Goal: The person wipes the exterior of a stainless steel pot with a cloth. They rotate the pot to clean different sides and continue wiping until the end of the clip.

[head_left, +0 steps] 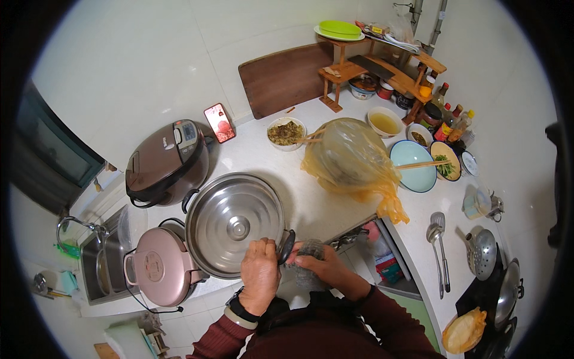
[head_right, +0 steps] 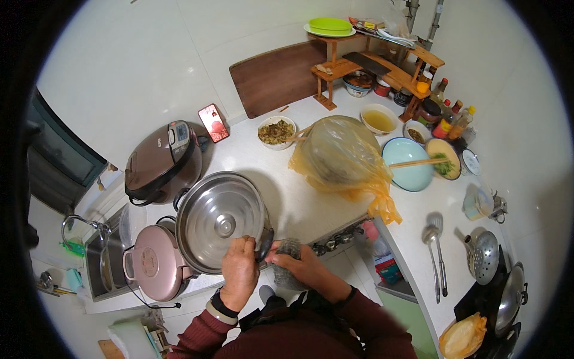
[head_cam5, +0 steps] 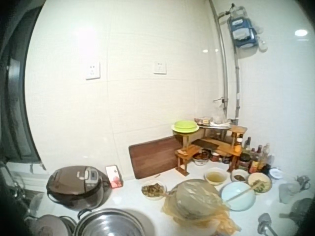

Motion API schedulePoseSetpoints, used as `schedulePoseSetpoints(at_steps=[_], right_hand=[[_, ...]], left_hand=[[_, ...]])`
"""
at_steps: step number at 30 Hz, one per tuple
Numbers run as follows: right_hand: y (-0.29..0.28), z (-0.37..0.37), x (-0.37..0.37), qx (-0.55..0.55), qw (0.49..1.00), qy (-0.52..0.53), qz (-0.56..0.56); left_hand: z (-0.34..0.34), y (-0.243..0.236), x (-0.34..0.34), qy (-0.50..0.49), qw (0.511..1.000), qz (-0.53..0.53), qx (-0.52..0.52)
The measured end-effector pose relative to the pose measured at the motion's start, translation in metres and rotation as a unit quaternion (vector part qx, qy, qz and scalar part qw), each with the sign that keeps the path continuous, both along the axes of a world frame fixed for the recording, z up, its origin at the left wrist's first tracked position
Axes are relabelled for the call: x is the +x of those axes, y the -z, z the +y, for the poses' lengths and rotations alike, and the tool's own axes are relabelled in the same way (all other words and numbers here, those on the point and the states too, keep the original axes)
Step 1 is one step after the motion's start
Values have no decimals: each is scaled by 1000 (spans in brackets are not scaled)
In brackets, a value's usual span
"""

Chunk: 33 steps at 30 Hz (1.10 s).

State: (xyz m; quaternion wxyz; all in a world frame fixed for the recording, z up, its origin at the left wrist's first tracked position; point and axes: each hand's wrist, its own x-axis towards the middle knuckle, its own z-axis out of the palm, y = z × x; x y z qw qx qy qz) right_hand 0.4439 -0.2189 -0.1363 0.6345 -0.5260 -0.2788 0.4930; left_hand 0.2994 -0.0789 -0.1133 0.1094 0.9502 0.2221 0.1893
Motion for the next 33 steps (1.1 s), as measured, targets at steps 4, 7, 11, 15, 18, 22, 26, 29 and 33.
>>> schedulePoseSetpoints(at_steps=[4,7,11,15,18,22,26,29,33], right_hand=[[1,-10,14,-24,998,17,62],[9,-15,24,-45,997,26,60],[25,-14,28,-48,998,33,39],[36,-9,29,-72,994,42,67],[38,-5,31,-75,992,51,89],[37,4,33,-70,989,70,112],[17,19,37,-77,982,124,120],[-19,38,40,-21,974,144,175],[-75,71,15,154,975,104,123]], left_hand=[[19,-23,-11,-49,998,-27,3],[35,-38,-20,-69,994,-87,-21],[50,-56,-34,-130,979,-120,-100],[61,-67,-43,-168,908,-265,-277],[63,-71,-50,-201,841,-327,-382],[60,-70,-59,-202,833,-333,-393],[60,-66,-68,-202,822,-355,-396],[62,-68,-81,-233,816,-341,-405],[55,-61,-90,-235,808,-376,-388]])
